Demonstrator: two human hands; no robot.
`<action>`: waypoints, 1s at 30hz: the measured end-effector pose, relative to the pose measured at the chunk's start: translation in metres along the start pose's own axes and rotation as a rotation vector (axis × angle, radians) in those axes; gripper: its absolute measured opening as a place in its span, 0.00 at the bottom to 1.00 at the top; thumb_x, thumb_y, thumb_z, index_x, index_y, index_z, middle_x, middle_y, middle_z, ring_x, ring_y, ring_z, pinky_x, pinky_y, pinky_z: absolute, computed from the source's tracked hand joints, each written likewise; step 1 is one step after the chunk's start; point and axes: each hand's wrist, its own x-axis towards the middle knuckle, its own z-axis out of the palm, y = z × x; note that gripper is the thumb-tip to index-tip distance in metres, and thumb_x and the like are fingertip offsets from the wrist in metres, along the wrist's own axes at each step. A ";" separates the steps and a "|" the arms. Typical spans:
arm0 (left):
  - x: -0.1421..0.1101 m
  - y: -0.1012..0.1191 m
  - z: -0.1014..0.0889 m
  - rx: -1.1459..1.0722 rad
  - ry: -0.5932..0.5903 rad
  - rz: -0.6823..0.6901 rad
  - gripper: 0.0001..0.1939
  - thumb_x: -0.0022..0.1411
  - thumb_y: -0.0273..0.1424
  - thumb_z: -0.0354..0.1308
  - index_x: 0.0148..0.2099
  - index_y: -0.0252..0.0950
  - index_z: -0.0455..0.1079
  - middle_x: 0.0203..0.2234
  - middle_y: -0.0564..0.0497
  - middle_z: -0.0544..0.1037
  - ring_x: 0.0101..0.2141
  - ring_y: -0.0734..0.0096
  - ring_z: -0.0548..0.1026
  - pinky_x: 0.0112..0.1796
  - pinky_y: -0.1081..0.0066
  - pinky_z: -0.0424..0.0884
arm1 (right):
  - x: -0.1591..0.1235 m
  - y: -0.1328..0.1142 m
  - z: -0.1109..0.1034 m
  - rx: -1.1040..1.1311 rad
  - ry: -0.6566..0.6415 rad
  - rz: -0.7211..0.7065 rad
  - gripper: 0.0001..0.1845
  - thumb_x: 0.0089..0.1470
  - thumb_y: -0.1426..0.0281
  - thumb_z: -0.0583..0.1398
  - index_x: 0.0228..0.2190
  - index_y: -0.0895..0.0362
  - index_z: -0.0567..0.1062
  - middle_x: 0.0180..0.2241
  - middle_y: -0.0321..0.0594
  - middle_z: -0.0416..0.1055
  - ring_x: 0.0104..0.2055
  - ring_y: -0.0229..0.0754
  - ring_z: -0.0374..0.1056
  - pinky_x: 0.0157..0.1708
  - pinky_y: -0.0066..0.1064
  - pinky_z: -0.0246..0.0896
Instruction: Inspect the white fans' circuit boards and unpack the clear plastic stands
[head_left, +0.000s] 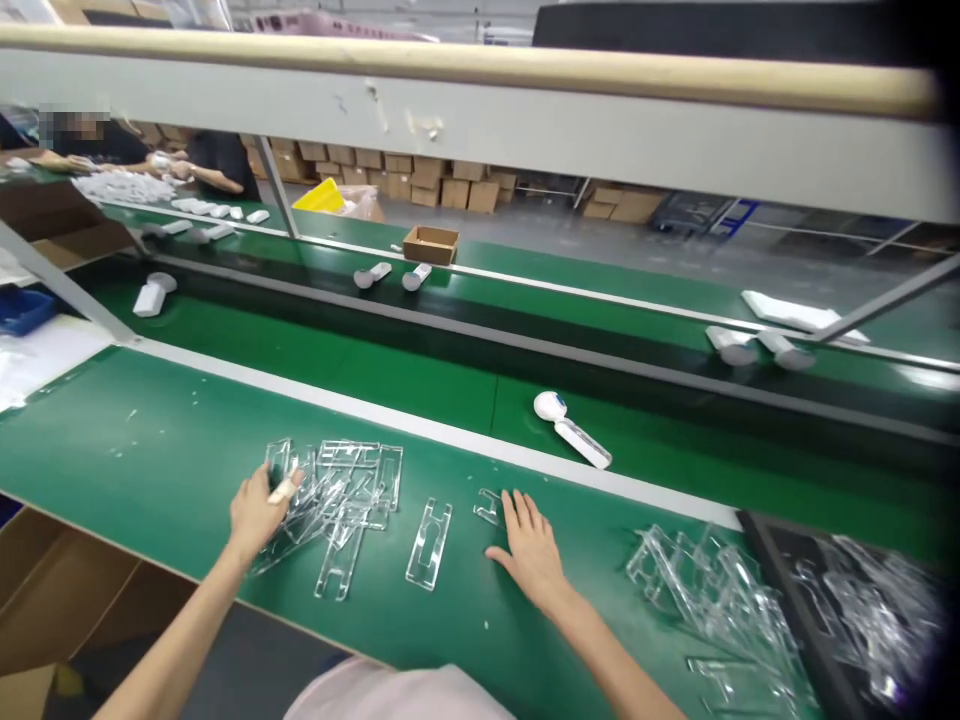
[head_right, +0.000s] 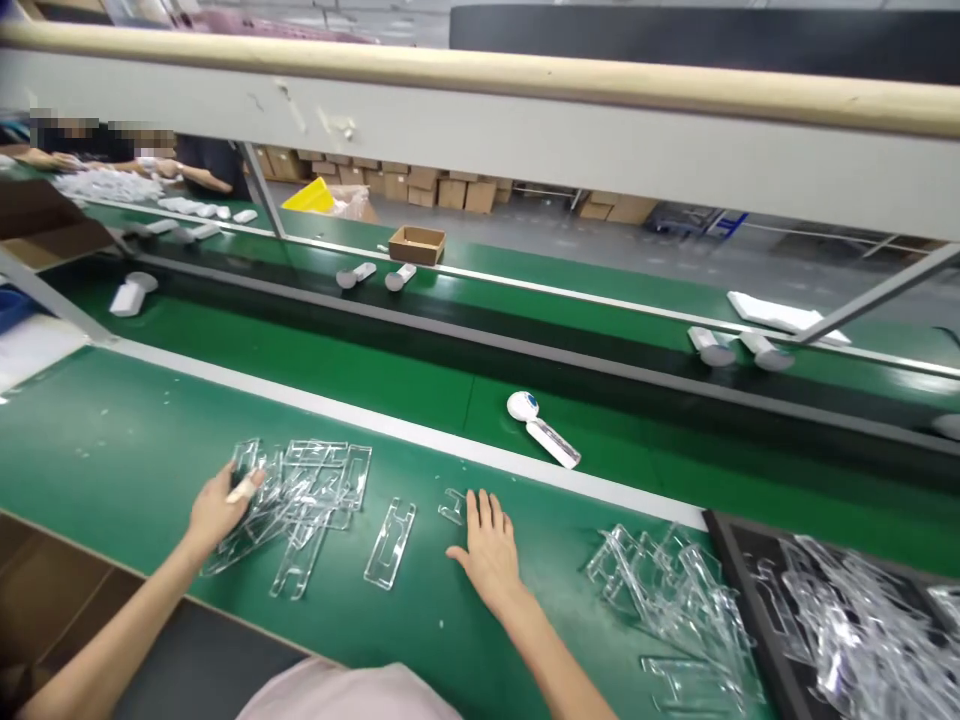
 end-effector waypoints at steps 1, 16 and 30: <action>-0.007 0.009 0.007 0.008 -0.008 0.034 0.38 0.56 0.51 0.46 0.59 0.26 0.58 0.54 0.33 0.67 0.55 0.45 0.62 0.53 0.53 0.58 | -0.006 -0.005 0.005 -0.007 0.019 0.013 0.31 0.47 0.71 0.60 0.54 0.60 0.63 0.55 0.53 0.60 0.57 0.58 0.54 0.51 0.48 0.53; -0.087 0.115 0.044 -0.052 -0.159 0.382 0.37 0.60 0.49 0.45 0.62 0.25 0.55 0.58 0.28 0.59 0.58 0.38 0.54 0.54 0.43 0.49 | -0.045 -0.101 0.046 0.133 0.230 0.381 0.24 0.53 0.68 0.51 0.50 0.65 0.65 0.40 0.54 0.69 0.43 0.54 0.67 0.40 0.40 0.65; 0.043 0.118 0.008 0.157 -0.435 1.249 0.29 0.51 0.16 0.47 0.55 0.41 0.66 0.45 0.44 0.73 0.50 0.58 0.66 0.55 0.54 0.52 | -0.031 -0.084 0.040 0.211 0.365 0.328 0.24 0.53 0.73 0.48 0.52 0.60 0.64 0.43 0.48 0.66 0.46 0.47 0.63 0.47 0.39 0.61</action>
